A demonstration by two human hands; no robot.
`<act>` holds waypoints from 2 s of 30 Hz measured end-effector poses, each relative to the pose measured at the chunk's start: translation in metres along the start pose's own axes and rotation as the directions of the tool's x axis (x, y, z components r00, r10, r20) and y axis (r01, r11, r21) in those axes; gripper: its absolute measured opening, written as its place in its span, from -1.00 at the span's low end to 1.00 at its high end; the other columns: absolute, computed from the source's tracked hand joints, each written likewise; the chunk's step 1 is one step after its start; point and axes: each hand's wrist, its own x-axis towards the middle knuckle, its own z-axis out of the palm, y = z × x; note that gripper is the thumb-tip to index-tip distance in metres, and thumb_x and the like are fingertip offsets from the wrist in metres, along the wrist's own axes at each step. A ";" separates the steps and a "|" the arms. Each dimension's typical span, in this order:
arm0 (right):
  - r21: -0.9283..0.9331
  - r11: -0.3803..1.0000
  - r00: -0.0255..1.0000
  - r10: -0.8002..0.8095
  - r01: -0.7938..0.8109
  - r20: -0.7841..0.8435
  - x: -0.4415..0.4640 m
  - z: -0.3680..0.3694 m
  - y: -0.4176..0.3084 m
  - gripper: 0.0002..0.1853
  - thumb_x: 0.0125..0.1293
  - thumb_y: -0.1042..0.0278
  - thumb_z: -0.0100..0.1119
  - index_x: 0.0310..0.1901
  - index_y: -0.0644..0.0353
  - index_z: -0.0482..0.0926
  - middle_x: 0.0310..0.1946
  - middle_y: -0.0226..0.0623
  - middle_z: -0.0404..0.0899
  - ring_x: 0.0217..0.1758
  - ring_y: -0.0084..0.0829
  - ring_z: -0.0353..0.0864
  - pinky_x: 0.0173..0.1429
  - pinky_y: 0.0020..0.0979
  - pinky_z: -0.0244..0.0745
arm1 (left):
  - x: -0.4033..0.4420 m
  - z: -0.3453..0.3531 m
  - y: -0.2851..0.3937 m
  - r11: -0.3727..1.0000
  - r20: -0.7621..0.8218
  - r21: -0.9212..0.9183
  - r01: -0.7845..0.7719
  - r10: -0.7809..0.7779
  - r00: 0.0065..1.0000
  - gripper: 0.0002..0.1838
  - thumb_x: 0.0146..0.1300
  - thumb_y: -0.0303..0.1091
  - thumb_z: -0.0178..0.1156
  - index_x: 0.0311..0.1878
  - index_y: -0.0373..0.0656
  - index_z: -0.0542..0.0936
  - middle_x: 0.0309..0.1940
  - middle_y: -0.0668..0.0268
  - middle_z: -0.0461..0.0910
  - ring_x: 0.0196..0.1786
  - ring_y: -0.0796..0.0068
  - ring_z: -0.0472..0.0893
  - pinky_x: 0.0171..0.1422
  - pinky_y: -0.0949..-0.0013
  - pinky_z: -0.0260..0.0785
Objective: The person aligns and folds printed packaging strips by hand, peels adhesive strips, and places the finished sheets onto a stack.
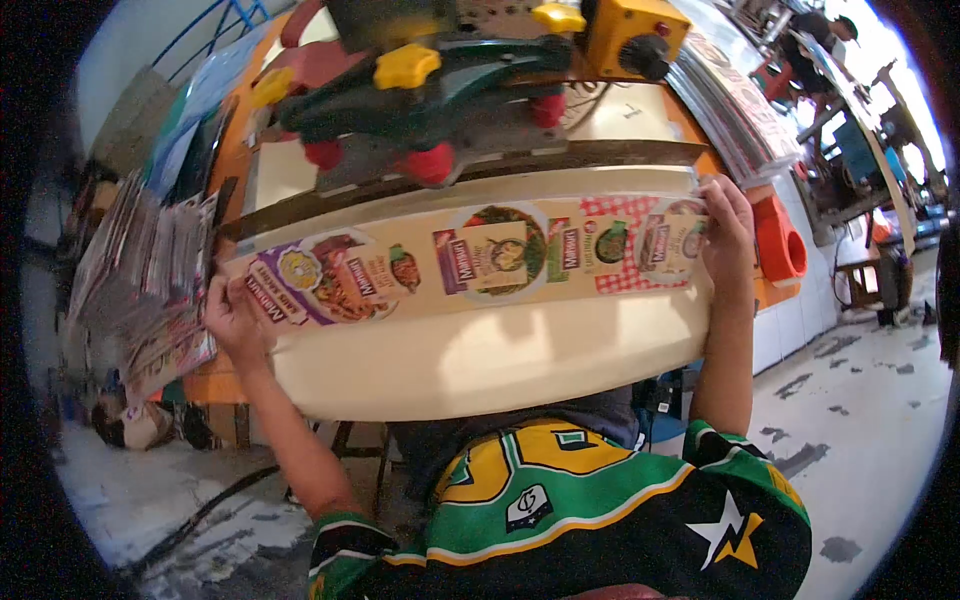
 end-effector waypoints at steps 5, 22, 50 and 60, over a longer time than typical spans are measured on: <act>-0.047 0.999 0.998 0.013 -0.011 0.062 0.004 -0.003 -0.003 -0.87 0.51 0.33 0.10 -0.22 0.17 0.50 -0.31 -0.52 0.46 -0.22 -0.67 0.47 -0.09 -0.57 0.37 | 0.002 0.006 0.015 0.995 -0.025 0.095 -0.039 0.041 0.999 -0.58 0.50 -0.13 0.20 -0.41 -0.20 0.36 -0.49 0.54 0.25 -0.35 0.69 0.22 -0.29 0.54 0.14; -0.100 0.995 0.998 0.027 -0.022 0.054 0.001 0.000 0.002 -0.82 0.55 0.24 0.10 -0.18 0.15 0.52 -0.37 -0.53 0.51 -0.31 -0.72 0.50 -0.18 -0.62 0.41 | 0.002 0.001 0.036 0.997 -0.002 0.072 -0.015 0.016 1.000 -0.63 0.42 -0.20 0.30 -0.45 -0.20 0.47 -0.57 0.54 0.37 -0.45 0.75 0.29 -0.38 0.54 0.14; -0.282 0.959 0.990 0.043 -0.004 0.133 -0.006 0.021 -0.009 -0.75 0.44 0.26 0.25 -0.38 0.16 0.50 -0.45 -0.53 0.54 -0.39 -0.69 0.46 -0.29 -0.59 0.32 | 0.012 -0.001 0.031 0.990 -0.036 -0.117 0.081 -0.086 0.996 -0.74 0.53 -0.33 0.10 -0.37 -0.14 0.45 -0.45 0.53 0.41 -0.37 0.76 0.29 -0.26 0.60 0.19; -0.821 0.406 0.915 -0.151 0.402 0.373 -0.005 0.068 -0.056 -0.80 0.26 0.31 0.38 -0.39 0.27 0.64 -0.43 -0.37 0.59 -0.35 -0.46 0.57 -0.22 -0.41 0.45 | 0.009 -0.001 0.037 0.987 -0.059 -0.154 0.051 -0.061 0.996 -0.75 0.52 -0.34 0.11 -0.37 -0.15 0.46 -0.47 0.55 0.37 -0.39 0.76 0.27 -0.28 0.59 0.13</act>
